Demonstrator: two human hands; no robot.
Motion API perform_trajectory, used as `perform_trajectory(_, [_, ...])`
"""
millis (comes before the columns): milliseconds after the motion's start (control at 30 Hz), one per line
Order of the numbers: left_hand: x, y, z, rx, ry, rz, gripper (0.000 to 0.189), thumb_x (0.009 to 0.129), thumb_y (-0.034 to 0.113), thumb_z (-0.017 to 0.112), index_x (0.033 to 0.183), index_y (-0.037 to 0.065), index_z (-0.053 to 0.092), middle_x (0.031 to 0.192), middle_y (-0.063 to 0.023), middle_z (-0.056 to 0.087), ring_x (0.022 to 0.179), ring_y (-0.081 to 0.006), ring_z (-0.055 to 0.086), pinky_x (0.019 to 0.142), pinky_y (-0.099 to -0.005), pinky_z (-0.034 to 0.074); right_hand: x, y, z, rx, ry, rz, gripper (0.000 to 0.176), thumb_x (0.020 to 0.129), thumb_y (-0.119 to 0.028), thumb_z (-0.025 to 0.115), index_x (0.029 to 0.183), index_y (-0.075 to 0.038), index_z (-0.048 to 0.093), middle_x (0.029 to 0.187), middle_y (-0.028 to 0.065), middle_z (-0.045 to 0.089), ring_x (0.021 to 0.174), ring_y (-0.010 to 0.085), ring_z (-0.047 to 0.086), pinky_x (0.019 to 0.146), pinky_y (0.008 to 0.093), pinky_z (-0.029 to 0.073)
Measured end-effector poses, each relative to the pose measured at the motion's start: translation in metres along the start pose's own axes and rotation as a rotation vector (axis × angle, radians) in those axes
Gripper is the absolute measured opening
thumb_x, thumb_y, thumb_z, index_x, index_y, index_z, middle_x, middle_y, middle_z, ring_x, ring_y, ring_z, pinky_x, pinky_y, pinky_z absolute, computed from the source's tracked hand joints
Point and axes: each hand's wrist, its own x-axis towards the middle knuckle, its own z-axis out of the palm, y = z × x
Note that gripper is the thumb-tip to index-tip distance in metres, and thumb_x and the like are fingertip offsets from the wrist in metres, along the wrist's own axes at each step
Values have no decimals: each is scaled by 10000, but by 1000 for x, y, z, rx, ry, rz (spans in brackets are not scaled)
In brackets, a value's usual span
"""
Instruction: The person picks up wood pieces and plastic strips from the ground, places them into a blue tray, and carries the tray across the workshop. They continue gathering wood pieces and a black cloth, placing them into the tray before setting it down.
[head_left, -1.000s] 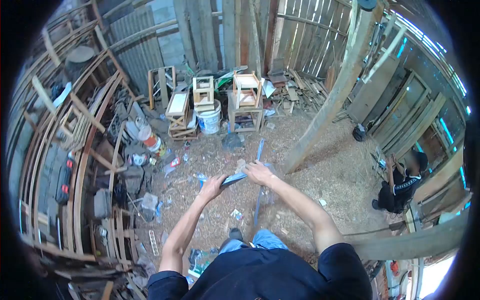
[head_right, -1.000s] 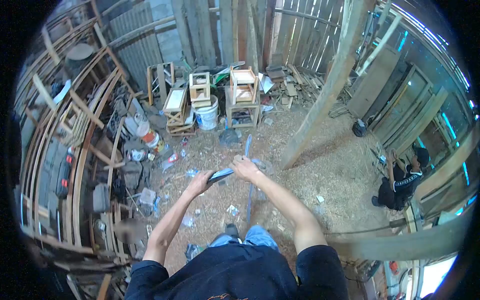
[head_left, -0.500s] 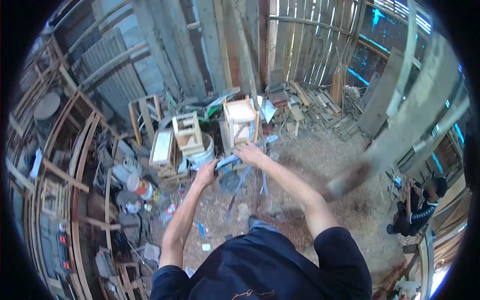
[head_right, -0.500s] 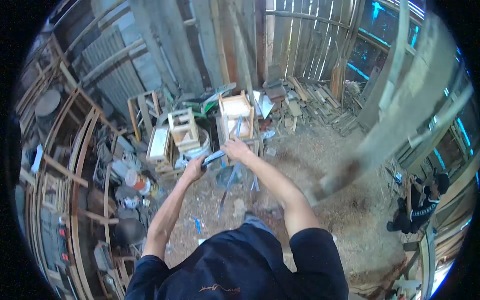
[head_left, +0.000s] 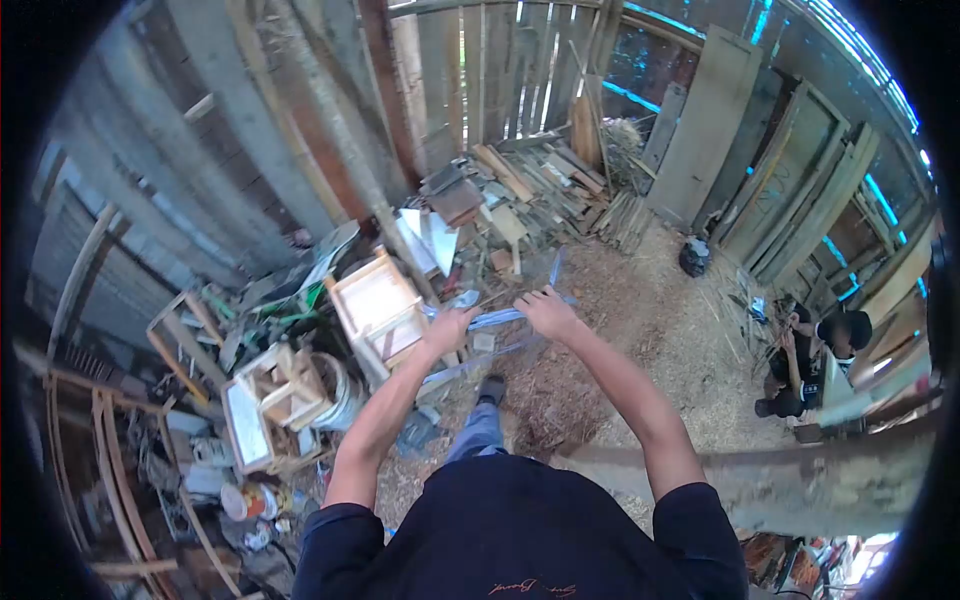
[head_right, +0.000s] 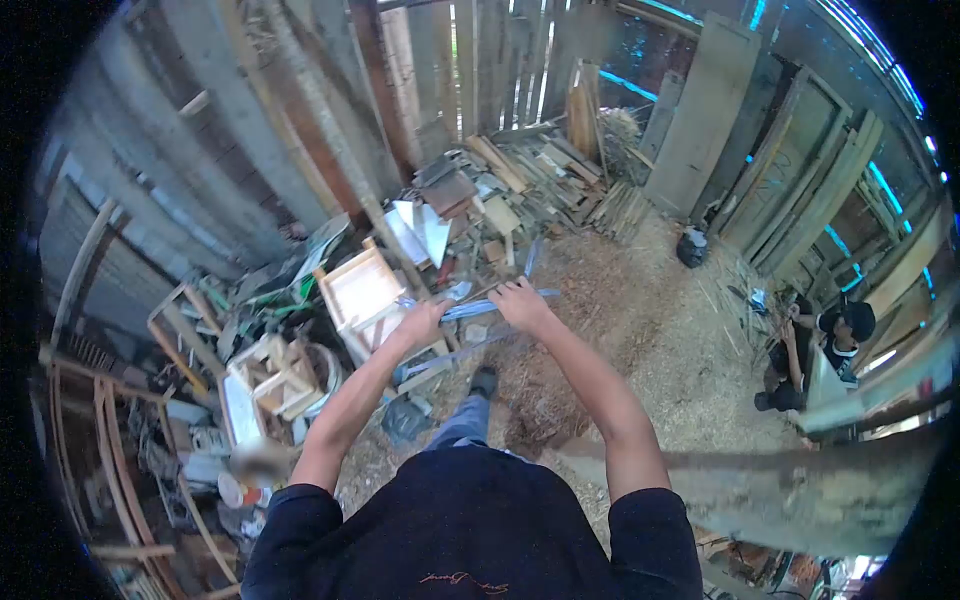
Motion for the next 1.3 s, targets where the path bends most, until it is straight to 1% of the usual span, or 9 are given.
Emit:
perform_trajectory(133, [118,-31,14,-99,-91,45,422,637,59,583,1056,60,528,882,-196,585,838,-365,561,721,-434,448,27,86,10,23,-164,154,218,785,-105,447,999,-98,488,943,88,546,973,229,517,834,391,352])
perform_trajectory(233, [182,-31,10,-185,2,178,406,640,57,583,1044,58,536,892,-182,589,836,-364,560,726,-432,447,38,135,11,61,-148,211,265,775,-105,465,1040,-102,488,976,91,548,990,229,511,841,391,348])
perform_trajectory(433, [318,-20,58,-214,-185,385,372,673,113,584,1042,107,542,921,-142,588,853,-345,556,733,-429,442,-2,228,40,35,-97,447,274,756,-167,535,1023,-112,511,992,66,571,991,212,526,832,388,362])
perform_trajectory(733, [496,241,183,-85,-508,824,383,689,111,579,1068,128,527,956,-130,586,905,-306,552,795,-407,412,-254,316,60,126,-192,1111,259,777,-136,483,1032,-96,508,994,81,552,991,217,516,862,377,349])
perform_trajectory(800, [522,305,235,-133,-450,1099,397,678,121,602,1067,110,525,1002,-129,575,981,-285,522,844,-413,370,-315,318,79,-24,164,1257,229,780,-140,474,1001,-92,510,962,88,549,958,229,525,864,369,352])
perform_trajectory(867, [536,366,285,-108,-483,1225,396,669,111,620,1053,105,521,994,-122,562,979,-285,508,856,-403,360,-364,323,100,103,39,1467,262,769,-143,489,1024,-85,510,991,89,546,1010,232,496,883,375,346])
perform_trajectory(900, [536,391,311,-104,-469,1307,397,660,101,637,1039,100,517,987,-115,548,977,-285,494,868,-393,350,-385,318,115,220,-103,1606,296,759,-145,505,1047,-77,511,1020,90,543,1062,236,467,903,381,339])
perform_trajectory(1067, [529,447,477,-74,-702,1397,391,653,119,663,1014,98,515,983,-90,526,993,-269,474,879,-404,329,-439,304,264,267,-86,1979,315,770,-149,490,1076,-75,505,999,89,550,1027,239,490,900,397,337])
perform_trajectory(1300, [525,376,758,212,-842,1525,479,681,199,675,1106,105,475,1059,-101,502,1038,-272,460,932,-426,306,-464,307,568,426,-176,2046,348,814,-133,435,1154,-76,477,1051,79,550,1049,220,497,962,410,296])
